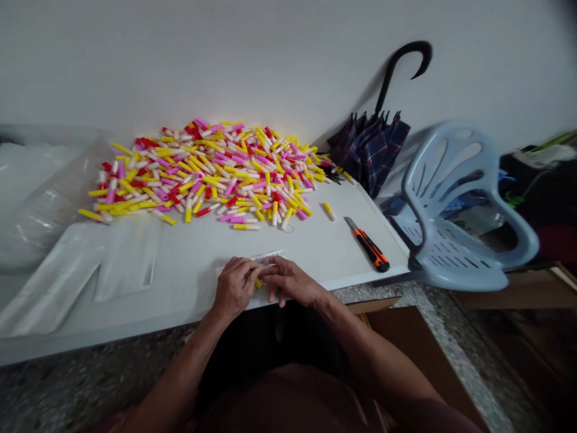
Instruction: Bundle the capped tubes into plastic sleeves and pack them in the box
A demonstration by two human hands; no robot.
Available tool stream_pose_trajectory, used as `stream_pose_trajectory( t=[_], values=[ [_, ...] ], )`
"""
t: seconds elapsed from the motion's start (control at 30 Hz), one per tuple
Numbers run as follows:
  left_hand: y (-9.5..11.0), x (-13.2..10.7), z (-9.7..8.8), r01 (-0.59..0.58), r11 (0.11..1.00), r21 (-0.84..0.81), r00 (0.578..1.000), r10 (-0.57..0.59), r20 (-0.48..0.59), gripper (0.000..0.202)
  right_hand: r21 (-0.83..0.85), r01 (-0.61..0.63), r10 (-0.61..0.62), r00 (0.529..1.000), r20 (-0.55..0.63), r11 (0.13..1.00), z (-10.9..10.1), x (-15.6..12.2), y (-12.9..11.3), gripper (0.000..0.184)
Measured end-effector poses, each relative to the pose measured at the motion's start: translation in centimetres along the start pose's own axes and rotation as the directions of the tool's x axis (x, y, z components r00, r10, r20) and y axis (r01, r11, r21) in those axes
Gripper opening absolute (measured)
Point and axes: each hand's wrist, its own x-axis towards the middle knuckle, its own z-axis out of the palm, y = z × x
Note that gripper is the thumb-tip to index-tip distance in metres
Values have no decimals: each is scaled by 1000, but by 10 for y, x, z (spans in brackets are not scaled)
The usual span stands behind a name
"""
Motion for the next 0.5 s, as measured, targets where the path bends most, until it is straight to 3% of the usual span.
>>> stream_pose_trajectory(
  t=[0.13,0.17,0.23,0.27,0.3,0.37,0.4,0.5],
  values=[
    [-1,0,-1,-11,1000,-4,1000,12,11,14,-69,-25,32,994,107,997,-8,4,-3,51],
    [-2,0,-1,-5,1000,-11,1000,6,12,13,-130,-11,21,997,75,991,-17,5,-5,48],
    [-2,-1,-1,14,1000,-24,1000,-14,9,14,-329,42,-98,983,-156,943,-48,6,-16,40],
    [-2,-2,-1,24,999,-29,1000,-24,5,14,-460,50,-223,917,-331,887,-68,7,-24,36],
    [-2,-2,0,31,999,-32,1000,-31,-2,14,-593,10,-354,811,-466,805,-89,8,-33,34],
    [-2,-3,0,38,999,-33,999,-39,-12,14,-756,-208,-534,594,-602,621,-133,11,-56,32],
    [-2,-3,0,41,999,-31,999,-41,-15,15,-768,-335,-554,543,-631,546,-152,15,-67,33],
    [-1,-3,0,51,998,-21,998,-52,-22,16,-733,-544,-448,580,-681,409,-191,32,-93,40]
  ],
)
